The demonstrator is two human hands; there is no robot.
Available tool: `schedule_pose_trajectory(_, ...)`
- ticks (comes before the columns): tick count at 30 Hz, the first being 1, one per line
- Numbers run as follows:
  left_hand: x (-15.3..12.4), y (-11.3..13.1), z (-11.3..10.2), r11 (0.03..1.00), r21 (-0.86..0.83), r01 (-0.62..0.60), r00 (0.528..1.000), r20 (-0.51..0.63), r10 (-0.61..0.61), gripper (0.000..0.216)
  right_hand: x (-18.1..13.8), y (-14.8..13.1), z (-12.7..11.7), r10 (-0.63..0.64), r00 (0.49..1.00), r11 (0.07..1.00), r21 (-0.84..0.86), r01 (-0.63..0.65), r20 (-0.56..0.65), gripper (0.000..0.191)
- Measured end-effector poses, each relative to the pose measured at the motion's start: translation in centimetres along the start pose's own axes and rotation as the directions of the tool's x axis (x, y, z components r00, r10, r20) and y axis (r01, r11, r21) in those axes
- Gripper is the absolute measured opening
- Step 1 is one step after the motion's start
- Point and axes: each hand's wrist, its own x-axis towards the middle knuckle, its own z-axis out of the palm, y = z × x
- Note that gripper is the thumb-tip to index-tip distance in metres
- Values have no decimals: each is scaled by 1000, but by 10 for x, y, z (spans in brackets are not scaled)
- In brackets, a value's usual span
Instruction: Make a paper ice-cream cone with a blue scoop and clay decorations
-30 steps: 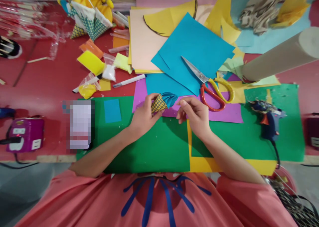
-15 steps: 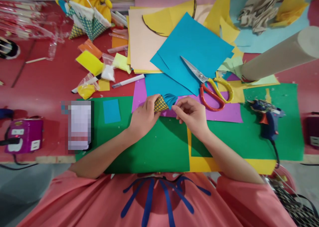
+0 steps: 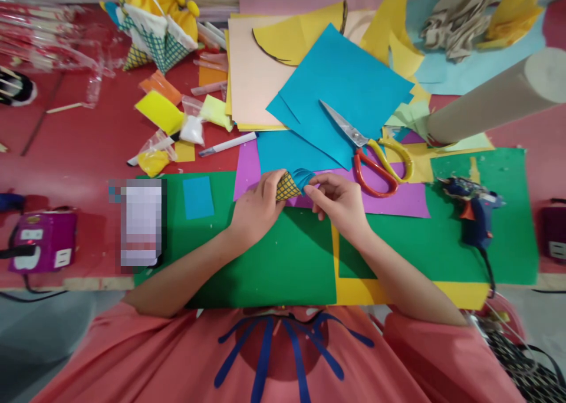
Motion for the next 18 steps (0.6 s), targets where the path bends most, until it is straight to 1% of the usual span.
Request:
schedule_pose_trajectory(5, -2, 0, 3, 999, -44, -10, 1000, -12, 10, 49, 1, -1, 0, 56, 998, 996, 66, -55, -7, 32)
schedule_pose_trajectory(12, -2, 1, 4, 992, -124, 21, 999, 29, -17, 49, 2, 0, 0, 22, 1000, 996, 88, -21, -9, 27)
schedule_pose_trajectory(18, -2, -1, 6, 976, -212, 53, 997, 63, -40, 49, 1, -1, 0, 34, 999, 991, 132, -33, -3, 24)
